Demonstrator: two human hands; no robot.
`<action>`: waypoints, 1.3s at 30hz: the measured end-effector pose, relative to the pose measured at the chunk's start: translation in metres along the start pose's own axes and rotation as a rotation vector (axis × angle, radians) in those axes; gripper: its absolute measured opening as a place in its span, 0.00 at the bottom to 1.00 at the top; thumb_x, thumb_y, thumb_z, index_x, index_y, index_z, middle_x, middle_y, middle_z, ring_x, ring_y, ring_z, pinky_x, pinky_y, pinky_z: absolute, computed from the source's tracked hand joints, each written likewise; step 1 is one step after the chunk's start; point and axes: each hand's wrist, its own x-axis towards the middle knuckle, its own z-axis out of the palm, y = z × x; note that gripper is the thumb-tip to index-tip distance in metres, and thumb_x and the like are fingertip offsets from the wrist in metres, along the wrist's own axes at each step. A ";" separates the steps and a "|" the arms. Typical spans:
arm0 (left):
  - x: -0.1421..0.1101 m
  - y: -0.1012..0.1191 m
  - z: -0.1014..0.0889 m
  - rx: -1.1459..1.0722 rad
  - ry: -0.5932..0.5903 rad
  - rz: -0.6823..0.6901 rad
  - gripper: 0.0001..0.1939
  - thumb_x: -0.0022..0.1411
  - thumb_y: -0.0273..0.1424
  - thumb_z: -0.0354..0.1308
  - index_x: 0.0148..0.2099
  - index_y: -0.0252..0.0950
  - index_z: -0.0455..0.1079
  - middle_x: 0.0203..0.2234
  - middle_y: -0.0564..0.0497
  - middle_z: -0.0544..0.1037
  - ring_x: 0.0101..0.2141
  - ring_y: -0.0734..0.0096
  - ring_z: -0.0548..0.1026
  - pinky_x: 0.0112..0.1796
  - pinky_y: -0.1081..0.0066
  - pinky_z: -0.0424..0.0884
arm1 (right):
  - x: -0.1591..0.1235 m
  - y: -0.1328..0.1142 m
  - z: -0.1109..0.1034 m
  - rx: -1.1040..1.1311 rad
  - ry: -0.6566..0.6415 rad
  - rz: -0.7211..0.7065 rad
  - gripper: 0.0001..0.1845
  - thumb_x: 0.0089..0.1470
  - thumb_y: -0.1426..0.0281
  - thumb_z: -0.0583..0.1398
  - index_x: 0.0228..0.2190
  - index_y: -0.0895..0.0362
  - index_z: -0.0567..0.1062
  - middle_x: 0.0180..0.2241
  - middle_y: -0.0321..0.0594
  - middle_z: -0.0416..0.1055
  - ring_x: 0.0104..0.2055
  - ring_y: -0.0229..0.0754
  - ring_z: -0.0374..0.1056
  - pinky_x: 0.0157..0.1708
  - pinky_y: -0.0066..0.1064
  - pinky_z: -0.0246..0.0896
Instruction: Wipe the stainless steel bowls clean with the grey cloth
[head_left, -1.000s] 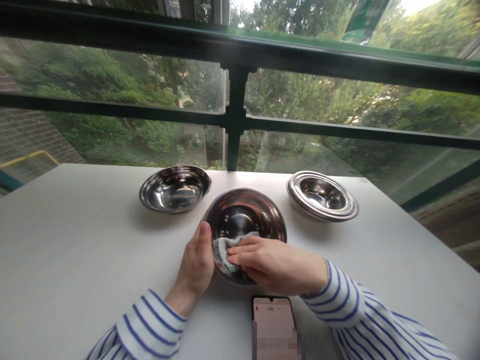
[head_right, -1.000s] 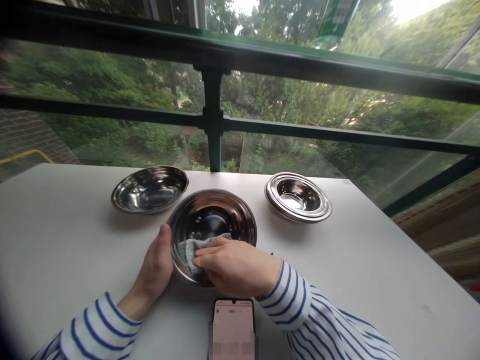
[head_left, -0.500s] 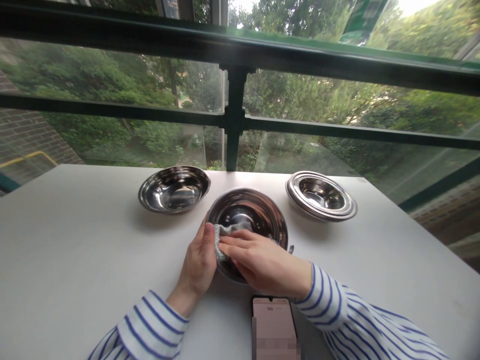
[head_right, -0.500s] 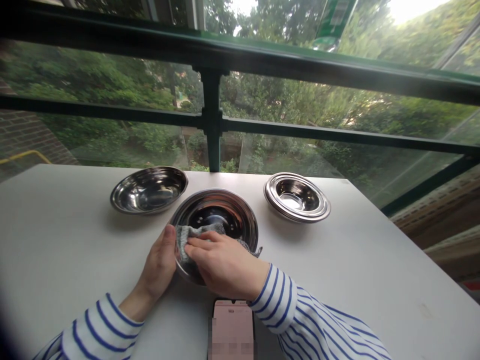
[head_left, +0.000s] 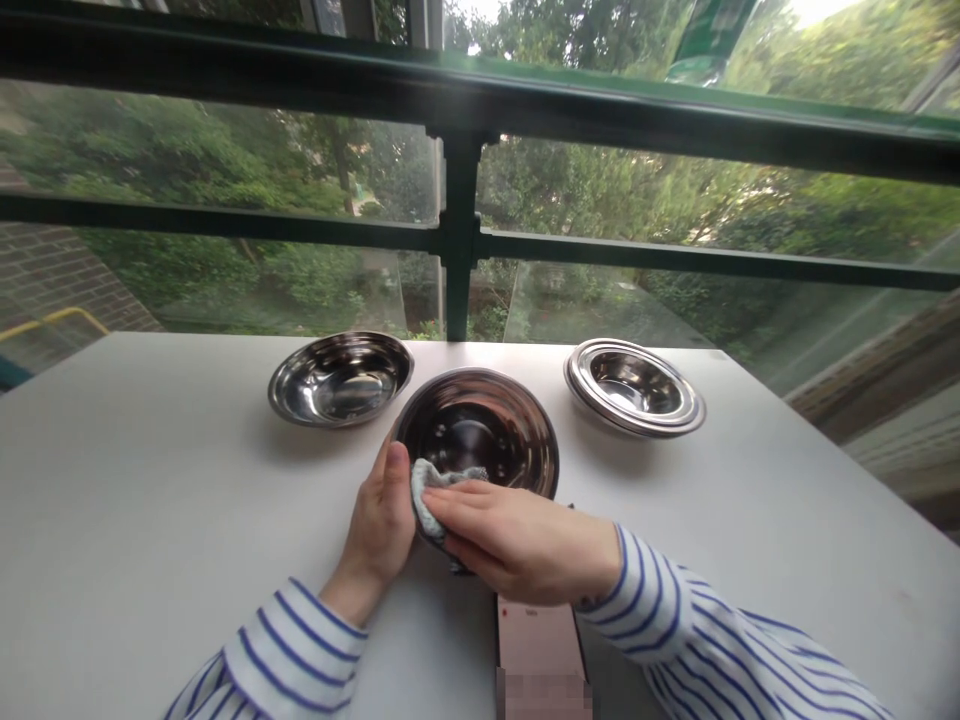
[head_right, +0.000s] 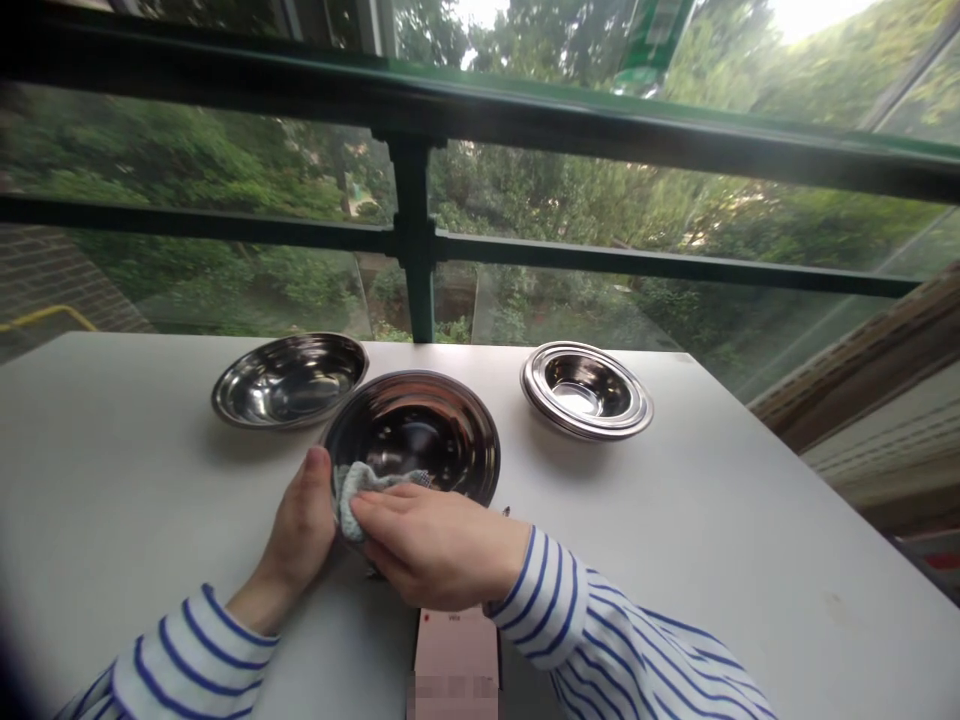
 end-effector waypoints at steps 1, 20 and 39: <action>0.001 0.000 0.000 -0.014 0.003 -0.001 0.30 0.63 0.47 0.37 0.56 0.33 0.64 0.52 0.46 0.71 0.54 0.62 0.65 0.55 0.65 0.56 | -0.003 0.000 -0.002 -0.037 -0.039 0.024 0.10 0.59 0.73 0.49 0.41 0.59 0.66 0.40 0.45 0.70 0.44 0.42 0.65 0.43 0.32 0.60; 0.001 0.007 0.001 0.053 0.003 0.149 0.27 0.66 0.42 0.37 0.62 0.37 0.55 0.57 0.49 0.65 0.57 0.67 0.60 0.57 0.68 0.52 | -0.011 -0.002 0.000 -0.196 -0.073 0.075 0.12 0.56 0.74 0.50 0.42 0.62 0.67 0.40 0.47 0.71 0.44 0.45 0.65 0.43 0.35 0.61; 0.003 0.005 -0.001 0.086 0.023 0.209 0.26 0.66 0.40 0.37 0.62 0.38 0.54 0.57 0.50 0.65 0.58 0.68 0.58 0.57 0.69 0.52 | -0.015 -0.002 0.003 -0.290 -0.059 0.167 0.13 0.55 0.73 0.50 0.41 0.60 0.68 0.40 0.44 0.72 0.42 0.45 0.66 0.41 0.36 0.60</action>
